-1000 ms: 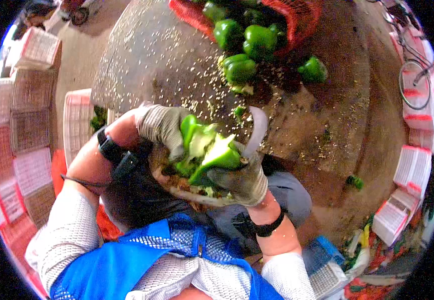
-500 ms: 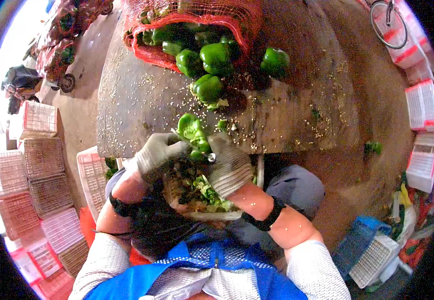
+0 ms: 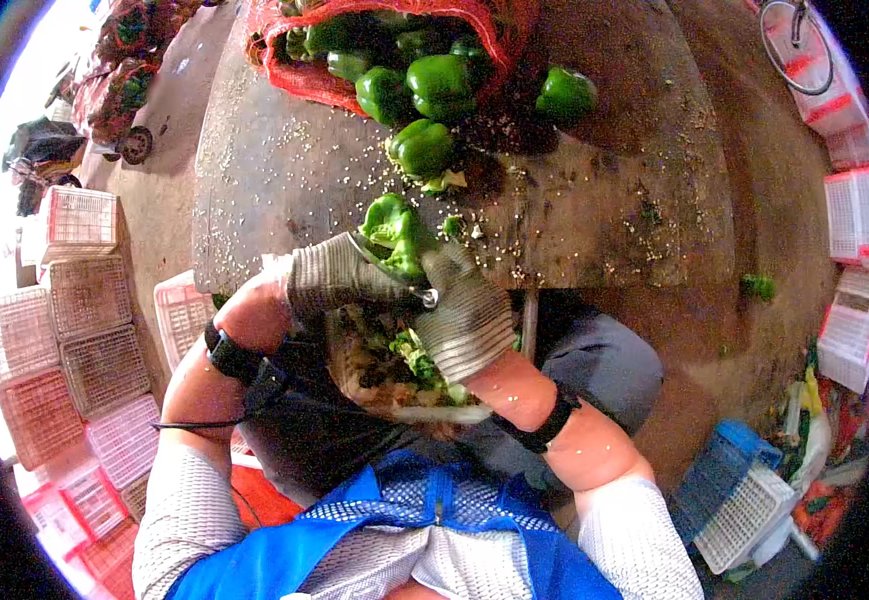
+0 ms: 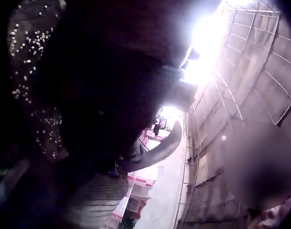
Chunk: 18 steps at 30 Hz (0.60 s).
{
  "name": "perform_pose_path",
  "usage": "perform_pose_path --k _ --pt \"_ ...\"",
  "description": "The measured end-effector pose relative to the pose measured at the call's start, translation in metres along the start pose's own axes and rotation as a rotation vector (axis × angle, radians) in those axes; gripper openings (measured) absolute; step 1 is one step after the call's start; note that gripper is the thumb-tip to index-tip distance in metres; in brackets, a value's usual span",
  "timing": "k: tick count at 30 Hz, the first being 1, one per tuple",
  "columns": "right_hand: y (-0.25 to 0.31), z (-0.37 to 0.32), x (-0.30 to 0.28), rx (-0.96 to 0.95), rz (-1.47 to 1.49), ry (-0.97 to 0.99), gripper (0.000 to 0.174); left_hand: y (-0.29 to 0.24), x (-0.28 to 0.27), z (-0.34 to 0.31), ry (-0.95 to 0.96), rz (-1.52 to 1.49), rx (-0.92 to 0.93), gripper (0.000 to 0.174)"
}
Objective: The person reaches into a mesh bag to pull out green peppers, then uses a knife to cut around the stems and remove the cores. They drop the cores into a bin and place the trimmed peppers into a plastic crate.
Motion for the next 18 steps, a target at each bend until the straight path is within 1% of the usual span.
perform_pose_path --k 1,2,3,5,6,7,8,9,10,11,12,13,14,15,16,17,18 --pt "0.000 0.002 -0.002 -0.004 -0.005 -0.060 0.048 0.004 -0.004 0.004 -0.027 0.005 -0.011 0.037" --pt "0.001 0.004 -0.004 -0.008 -0.013 -0.124 0.050 0.001 -0.003 0.005 -0.107 0.084 -0.055 0.040" --pt "0.000 0.007 -0.006 -0.011 -0.021 -0.189 0.053 0.001 -0.006 0.005 -0.131 0.089 0.023 0.041" --pt "-0.007 0.011 0.003 0.184 0.389 0.131 0.065 0.008 -0.015 -0.001 -0.181 0.097 0.177 0.041" --pt "0.003 0.015 -0.013 0.200 0.619 0.089 0.068 0.007 -0.017 -0.003 -0.245 0.112 0.187 0.044" --pt "0.004 0.018 -0.018 0.208 0.797 0.072 0.074 0.010 -0.020 -0.005 -0.229 0.109 0.317 0.050" --pt "0.005 0.021 -0.023 0.216 0.975 0.054 0.082 0.005 -0.017 -0.007 -0.242 0.101 0.501 0.053" --pt "0.007 0.023 -0.039 0.235 0.967 0.063 0.081 0.000 -0.013 -0.006 -0.165 0.509 0.601 0.057" --pt "0.005 0.027 -0.049 0.260 0.839 0.149 0.079 -0.005 -0.010 -0.006 -0.156 0.990 0.761 0.060" --pt "0.003 0.030 -0.058 0.284 0.701 0.221 0.078 -0.008 -0.007 -0.007 -0.179 1.344 0.962 0.064" --pt "0.000 0.031 -0.050 0.173 0.706 0.119 0.076 -0.004 -0.004 -0.006 -0.169 1.300 0.936 0.060" --pt "-0.004 0.031 -0.043 0.060 0.705 0.015 0.074 0.001 -0.002 -0.001 -0.117 1.020 0.753 0.056" --pt "-0.007 0.030 -0.035 -0.051 0.697 -0.086 0.072 0.009 -0.001 0.008 -0.106 0.140 0.391 0.052" --pt "-0.011 0.024 -0.030 -0.009 0.800 0.006 0.067 0.008 0.009 0.010 -0.123 -0.243 0.228 0.048" --pt "-0.015 0.017 -0.025 0.045 0.900 0.096 0.062 0.011 0.017 0.008 -0.147 -0.332 0.165 0.044" --pt "-0.019 0.011 -0.022 0.106 0.992 0.181 0.057 0.003 0.029 0.001 -0.183 -0.278 0.174 0.034" --pt "-0.019 0.010 -0.022 0.148 1.181 0.209 0.053 0.000 0.027 -0.002 -0.204 0.132 0.304 0.031"
Point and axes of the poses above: each hand's wrist, its own z-axis towards the middle knuckle, its own x-axis out of the palm, y = z × x, the point moved 3 cm from there along z, towards the middle knuckle, and after that the axes turned 12 degrees about -z, right-handed, at the moved point
